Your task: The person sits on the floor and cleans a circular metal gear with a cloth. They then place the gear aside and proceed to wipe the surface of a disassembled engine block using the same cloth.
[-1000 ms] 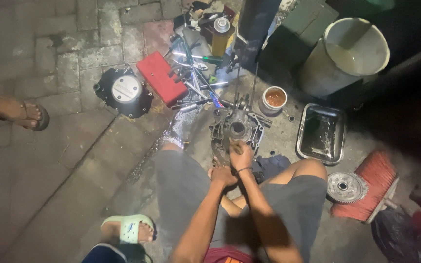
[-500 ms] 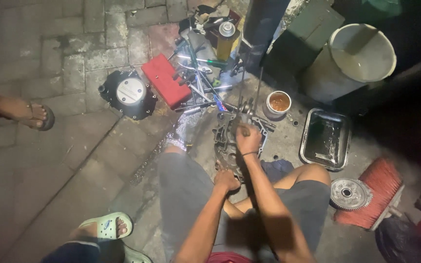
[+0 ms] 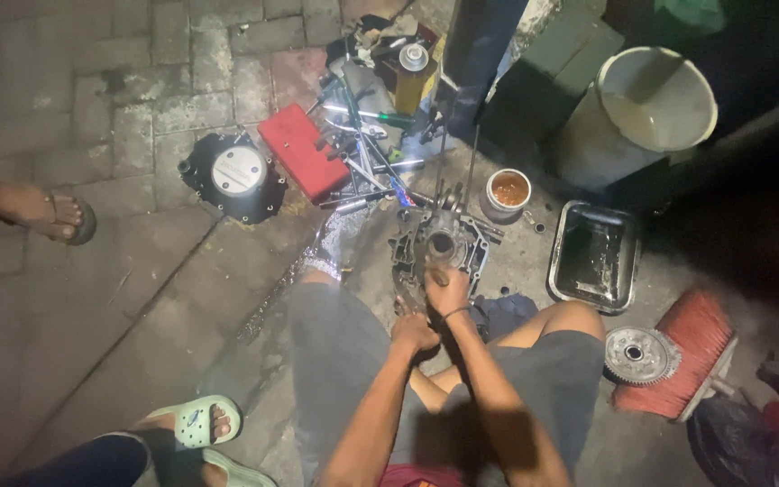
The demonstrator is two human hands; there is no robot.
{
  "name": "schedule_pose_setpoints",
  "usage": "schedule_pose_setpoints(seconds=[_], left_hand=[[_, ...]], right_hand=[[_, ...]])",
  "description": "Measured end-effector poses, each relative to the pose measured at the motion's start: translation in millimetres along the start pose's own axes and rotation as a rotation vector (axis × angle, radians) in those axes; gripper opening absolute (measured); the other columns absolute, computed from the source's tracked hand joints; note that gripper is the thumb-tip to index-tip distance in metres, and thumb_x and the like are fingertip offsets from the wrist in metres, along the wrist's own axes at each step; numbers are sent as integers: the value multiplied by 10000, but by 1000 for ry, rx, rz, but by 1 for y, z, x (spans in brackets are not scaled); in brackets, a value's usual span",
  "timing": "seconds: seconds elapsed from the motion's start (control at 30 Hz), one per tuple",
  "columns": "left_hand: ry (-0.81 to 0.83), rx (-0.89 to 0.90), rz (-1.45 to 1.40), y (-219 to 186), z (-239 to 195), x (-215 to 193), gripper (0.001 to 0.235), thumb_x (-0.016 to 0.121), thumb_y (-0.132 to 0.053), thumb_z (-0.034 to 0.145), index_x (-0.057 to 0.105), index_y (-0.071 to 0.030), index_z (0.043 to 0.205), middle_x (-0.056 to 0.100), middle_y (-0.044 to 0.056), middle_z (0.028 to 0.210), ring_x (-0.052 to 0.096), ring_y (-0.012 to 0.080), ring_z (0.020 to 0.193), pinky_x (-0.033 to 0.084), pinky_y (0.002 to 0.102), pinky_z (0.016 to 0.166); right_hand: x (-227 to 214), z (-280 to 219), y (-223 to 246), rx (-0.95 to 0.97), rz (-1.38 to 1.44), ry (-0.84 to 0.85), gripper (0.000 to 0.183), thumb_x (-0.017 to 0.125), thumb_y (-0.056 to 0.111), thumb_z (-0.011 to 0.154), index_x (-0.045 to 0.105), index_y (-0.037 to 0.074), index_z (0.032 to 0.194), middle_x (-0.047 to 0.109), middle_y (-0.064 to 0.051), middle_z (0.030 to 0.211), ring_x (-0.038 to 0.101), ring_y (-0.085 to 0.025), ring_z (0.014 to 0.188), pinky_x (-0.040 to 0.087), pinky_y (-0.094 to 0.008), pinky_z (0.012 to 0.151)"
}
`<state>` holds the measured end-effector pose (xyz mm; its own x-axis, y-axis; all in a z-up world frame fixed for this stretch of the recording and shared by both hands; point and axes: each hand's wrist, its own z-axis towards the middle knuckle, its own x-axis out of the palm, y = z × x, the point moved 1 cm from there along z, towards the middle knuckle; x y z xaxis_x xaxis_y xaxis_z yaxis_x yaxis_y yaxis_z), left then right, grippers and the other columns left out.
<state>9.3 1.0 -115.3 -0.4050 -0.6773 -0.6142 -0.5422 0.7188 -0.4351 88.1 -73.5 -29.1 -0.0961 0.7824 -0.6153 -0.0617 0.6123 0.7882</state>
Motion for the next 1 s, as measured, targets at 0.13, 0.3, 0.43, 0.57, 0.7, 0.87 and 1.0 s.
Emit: schedule_pose_setpoints(seconds=[0.13,0.3,0.43,0.57,0.7,0.87,1.0], left_hand=[[6,-12,-19,-1,-8,-7,99,645,-183,798,654,-86,818,634,139,759,625,266,740,512,424,667],[29,-19,-12,-18,-37,-36,202,634,-198,812,695,-32,910,683,199,924,673,333,904,538,479,786],[28,-18,0,-23,-44,-45,122,615,-182,823,663,-74,856,609,128,765,607,261,733,508,422,662],[51,-24,3,2,-7,2,137,626,-192,823,667,-82,896,625,134,803,621,263,775,505,421,674],[102,-19,-25,-31,-63,-58,301,618,-176,853,693,9,1077,687,217,1046,668,329,961,527,472,797],[70,-6,-17,-24,-54,-57,145,639,-203,806,677,-80,875,635,137,803,609,252,738,504,418,662],[70,-8,-14,-20,-44,-52,120,649,-211,807,669,-107,864,615,106,774,594,224,720,493,396,637]], right_hand=[[3,1,-15,67,13,55,178,768,182,795,808,96,945,769,-175,874,738,-397,924,592,-448,796],[3,-4,-17,116,50,56,190,774,167,793,800,101,969,777,-168,892,750,-370,928,599,-422,775],[-7,-16,-4,117,39,126,197,711,141,883,791,93,1057,788,-144,1029,739,-343,1036,583,-423,918],[-3,-23,-5,137,-42,195,268,686,195,925,754,37,1131,759,-190,1115,697,-370,1128,560,-466,990],[-16,-21,6,165,-207,223,316,707,246,920,763,7,1118,763,-202,1077,711,-359,1105,582,-473,954],[-36,-4,56,66,175,-163,291,727,207,965,727,-39,1119,740,-272,1068,696,-412,1110,545,-500,984],[-3,24,2,11,327,-195,159,756,121,949,785,98,1103,776,-134,1074,720,-286,1091,538,-400,983]])
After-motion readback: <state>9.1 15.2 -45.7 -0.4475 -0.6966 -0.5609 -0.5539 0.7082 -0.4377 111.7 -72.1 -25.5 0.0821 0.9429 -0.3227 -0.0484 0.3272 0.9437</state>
